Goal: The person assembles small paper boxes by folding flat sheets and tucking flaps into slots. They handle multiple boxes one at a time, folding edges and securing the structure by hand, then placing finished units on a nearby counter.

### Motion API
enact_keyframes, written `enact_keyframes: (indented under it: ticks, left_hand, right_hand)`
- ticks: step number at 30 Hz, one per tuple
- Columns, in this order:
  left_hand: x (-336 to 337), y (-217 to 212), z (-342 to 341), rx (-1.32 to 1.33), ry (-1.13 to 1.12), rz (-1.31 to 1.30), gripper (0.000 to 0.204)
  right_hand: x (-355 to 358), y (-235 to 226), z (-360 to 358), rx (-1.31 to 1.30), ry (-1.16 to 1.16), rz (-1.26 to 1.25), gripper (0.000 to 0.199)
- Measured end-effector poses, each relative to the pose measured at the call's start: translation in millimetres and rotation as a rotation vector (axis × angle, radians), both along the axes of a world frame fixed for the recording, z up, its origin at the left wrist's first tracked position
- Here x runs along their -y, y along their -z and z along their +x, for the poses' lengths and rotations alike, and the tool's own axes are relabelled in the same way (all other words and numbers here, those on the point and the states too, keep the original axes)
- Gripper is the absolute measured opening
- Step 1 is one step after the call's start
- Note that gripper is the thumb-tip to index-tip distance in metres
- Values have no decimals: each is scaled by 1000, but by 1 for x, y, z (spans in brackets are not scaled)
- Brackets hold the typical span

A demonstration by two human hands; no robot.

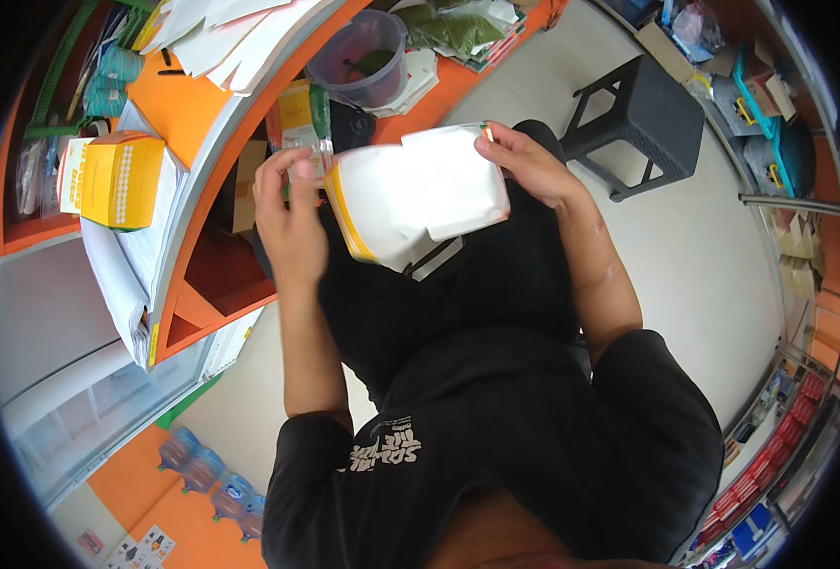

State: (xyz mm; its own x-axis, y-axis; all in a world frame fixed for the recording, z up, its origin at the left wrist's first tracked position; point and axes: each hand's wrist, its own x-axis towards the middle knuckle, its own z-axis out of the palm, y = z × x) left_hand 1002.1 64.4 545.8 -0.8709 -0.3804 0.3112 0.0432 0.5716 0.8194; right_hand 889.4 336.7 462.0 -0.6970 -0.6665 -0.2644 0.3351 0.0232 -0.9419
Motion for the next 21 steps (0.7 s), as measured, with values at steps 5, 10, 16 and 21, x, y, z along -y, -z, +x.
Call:
enact_keyframes:
  ticks: [5,10,16,21]
  left_hand:
    - [32,38,-10,602,541,629,54]
    - [-5,62,-1,710,591,688,40]
    - [-17,80,12,377,270,763,27]
    - [-33,102,21,275,116,805,30]
  right_hand:
    - [5,-4,-5,-91,-441,22,29]
    - [36,-38,13,-87,-359,134,31]
    - [40,-4,32,312,91,-121,61]
    - [60,6,46,420,306,-188,63]
